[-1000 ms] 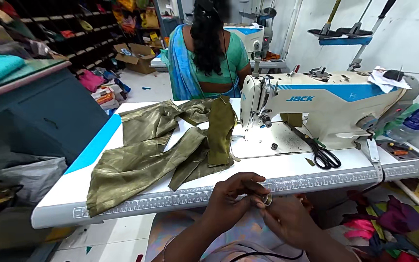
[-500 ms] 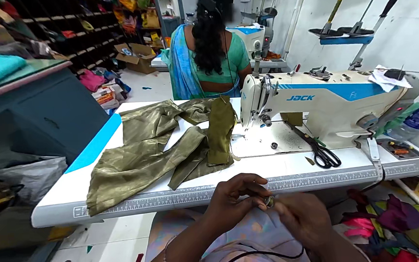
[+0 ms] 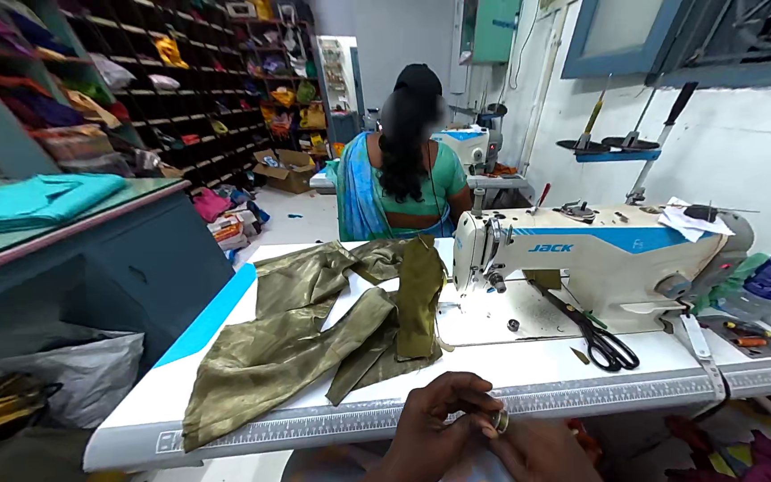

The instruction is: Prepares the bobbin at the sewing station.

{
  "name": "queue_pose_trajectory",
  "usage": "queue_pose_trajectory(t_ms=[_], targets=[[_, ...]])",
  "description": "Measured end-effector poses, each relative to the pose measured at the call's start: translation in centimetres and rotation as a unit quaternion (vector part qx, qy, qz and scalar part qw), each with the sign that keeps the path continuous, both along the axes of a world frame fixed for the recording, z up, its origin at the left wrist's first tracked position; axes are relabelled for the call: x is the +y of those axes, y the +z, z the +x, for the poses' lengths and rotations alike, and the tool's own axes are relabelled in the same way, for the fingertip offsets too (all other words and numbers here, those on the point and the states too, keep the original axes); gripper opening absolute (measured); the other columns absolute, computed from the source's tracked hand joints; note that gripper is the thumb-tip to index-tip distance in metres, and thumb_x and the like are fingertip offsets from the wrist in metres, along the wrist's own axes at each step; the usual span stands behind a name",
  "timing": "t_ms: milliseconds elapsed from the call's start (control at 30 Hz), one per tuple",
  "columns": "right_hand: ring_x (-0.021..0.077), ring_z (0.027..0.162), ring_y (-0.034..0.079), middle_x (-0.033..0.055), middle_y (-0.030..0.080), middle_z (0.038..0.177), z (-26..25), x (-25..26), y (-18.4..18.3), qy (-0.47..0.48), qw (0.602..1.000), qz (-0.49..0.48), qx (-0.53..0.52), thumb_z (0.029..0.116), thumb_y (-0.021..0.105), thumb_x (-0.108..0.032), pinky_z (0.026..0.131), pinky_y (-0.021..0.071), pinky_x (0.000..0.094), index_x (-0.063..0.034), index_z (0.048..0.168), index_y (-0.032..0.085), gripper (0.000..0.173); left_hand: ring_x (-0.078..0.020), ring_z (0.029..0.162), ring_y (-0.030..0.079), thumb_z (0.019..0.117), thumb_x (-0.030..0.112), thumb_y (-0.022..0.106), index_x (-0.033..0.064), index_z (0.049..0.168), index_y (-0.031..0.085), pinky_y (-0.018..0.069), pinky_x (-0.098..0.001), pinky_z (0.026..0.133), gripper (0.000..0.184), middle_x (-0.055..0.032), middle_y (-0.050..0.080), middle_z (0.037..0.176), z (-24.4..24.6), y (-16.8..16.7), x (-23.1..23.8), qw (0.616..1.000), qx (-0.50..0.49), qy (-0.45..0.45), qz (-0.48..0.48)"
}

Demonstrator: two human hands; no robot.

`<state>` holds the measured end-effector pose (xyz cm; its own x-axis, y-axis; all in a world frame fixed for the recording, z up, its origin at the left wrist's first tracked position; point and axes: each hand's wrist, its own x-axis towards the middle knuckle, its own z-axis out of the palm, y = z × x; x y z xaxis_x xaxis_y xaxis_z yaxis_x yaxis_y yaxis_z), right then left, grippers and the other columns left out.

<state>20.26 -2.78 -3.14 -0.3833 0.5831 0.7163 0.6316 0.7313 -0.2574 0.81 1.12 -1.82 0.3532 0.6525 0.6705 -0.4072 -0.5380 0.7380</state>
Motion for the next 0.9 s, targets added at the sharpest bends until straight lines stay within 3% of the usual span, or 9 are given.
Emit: queue_pose_trajectory(t_ms=[100, 200, 300, 400, 467, 633, 700, 800, 900], targets=[[0.0167, 0.061, 0.063, 0.0072, 0.063, 0.068, -0.3, -1.5, 1.6, 0.067, 0.998, 0.007, 0.008, 0.1085, 0.045, -0.023, 0.056, 0.0518, 0.0287, -0.0063, 0.09, 0.065, 0.032, -0.0053, 0.097, 0.073, 0.0916, 0.006, 0.073, 0.0106, 0.123, 0.065, 0.0599, -0.0236, 0.09, 0.033, 0.004, 0.076, 0.109, -0.2, -0.4, 0.0, 1.0, 0.015, 0.003, -0.004], [0.0102, 0.06, 0.059, 0.0044, 0.059, 0.069, 0.8, 0.5, 1.2, -0.016, 0.997, 0.045, 0.058, 0.1113, 0.04, -0.03, 0.056, 0.0505, 0.0223, -0.0087, 0.092, 0.061, 0.035, -0.0056, 0.098, 0.073, 0.0927, 0.006, 0.072, 0.0103, 0.125, 0.064, 0.0597, -0.0235, 0.09, 0.033, 0.0034, 0.076, 0.111, 0.1, -0.2, -0.4, 1.0, 0.011, -0.026, -0.003], [0.0163, 0.053, 0.062, 0.0063, 0.063, 0.063, 0.1, 0.6, 0.0, -0.037, 0.998, 0.043, 0.011, 0.1025, 0.05, -0.022, 0.047, 0.0504, 0.0306, -0.006, 0.086, 0.069, 0.03, -0.0054, 0.097, 0.073, 0.0923, 0.006, 0.073, 0.0118, 0.123, 0.065, 0.06, -0.0234, 0.089, 0.032, 0.0039, 0.077, 0.109, 0.0, 0.2, -0.4, 1.0, 0.004, 0.005, -0.002], [0.0149, 0.06, 0.061, 0.0048, 0.061, 0.068, -0.6, -1.2, 1.4, 0.056, 0.998, 0.035, 0.003, 0.1081, 0.046, -0.023, 0.055, 0.0507, 0.0266, -0.0085, 0.091, 0.063, 0.029, -0.0056, 0.097, 0.073, 0.0922, 0.007, 0.073, 0.0118, 0.122, 0.065, 0.0597, -0.0238, 0.09, 0.031, 0.0045, 0.077, 0.107, -0.2, 0.1, -0.2, 1.0, 0.016, 0.017, -0.01], [0.0109, 0.063, 0.062, 0.0037, 0.062, 0.071, 0.0, -0.8, 2.2, 0.015, 0.998, 0.041, 0.041, 0.1112, 0.041, -0.031, 0.058, 0.0523, 0.0234, -0.0097, 0.094, 0.063, 0.035, -0.0042, 0.097, 0.073, 0.0923, 0.008, 0.073, 0.0139, 0.122, 0.066, 0.0594, -0.0229, 0.09, 0.031, 0.0063, 0.077, 0.107, -0.1, 0.3, -0.4, 1.0, 0.024, 0.008, -0.011], [0.0166, 0.052, 0.06, 0.0052, 0.06, 0.062, -0.2, -0.5, 1.1, 0.013, 1.0, -0.019, -0.012, 0.1047, 0.048, -0.024, 0.046, 0.0496, 0.0322, -0.0071, 0.085, 0.067, 0.032, -0.0063, 0.091, 0.074, 0.0906, 0.008, 0.076, 0.0177, 0.12, 0.067, 0.061, -0.0243, 0.086, 0.032, 0.0043, 0.077, 0.103, -0.3, 0.8, -0.7, 0.997, 0.047, 0.046, -0.027], [0.0133, 0.054, 0.056, 0.0039, 0.056, 0.064, -0.5, -1.3, 1.8, 0.072, 0.997, -0.032, 0.008, 0.1093, 0.042, -0.026, 0.05, 0.0464, 0.0262, -0.0084, 0.09, 0.063, 0.034, -0.0059, 0.091, 0.074, 0.091, 0.01, 0.075, 0.0177, 0.12, 0.067, 0.061, -0.024, 0.086, 0.031, 0.0048, 0.077, 0.103, -0.4, 0.6, -0.5, 0.997, 0.053, 0.048, -0.027], [0.0062, 0.058, 0.054, 0.0016, 0.056, 0.066, 0.4, -0.3, 2.2, 0.012, 0.997, -0.018, 0.068, 0.1104, 0.042, -0.03, 0.054, 0.047, 0.0192, -0.0086, 0.092, 0.063, 0.035, -0.0045, 0.09, 0.074, 0.0905, 0.01, 0.076, 0.0166, 0.119, 0.068, 0.0608, -0.0221, 0.085, 0.03, 0.0056, 0.076, 0.104, -0.2, 0.6, -0.7, 0.998, 0.055, 0.034, -0.019], [0.0127, 0.051, 0.057, 0.0035, 0.058, 0.061, 0.2, 0.5, 0.5, -0.013, 0.999, -0.034, 0.028, 0.1013, 0.051, -0.022, 0.047, 0.0481, 0.0288, -0.007, 0.085, 0.068, 0.028, -0.0048, 0.09, 0.074, 0.0893, 0.007, 0.077, 0.0175, 0.121, 0.067, 0.0612, -0.0225, 0.084, 0.034, 0.0057, 0.076, 0.104, -0.2, 0.9, -0.6, 0.997, 0.055, 0.044, -0.009]])
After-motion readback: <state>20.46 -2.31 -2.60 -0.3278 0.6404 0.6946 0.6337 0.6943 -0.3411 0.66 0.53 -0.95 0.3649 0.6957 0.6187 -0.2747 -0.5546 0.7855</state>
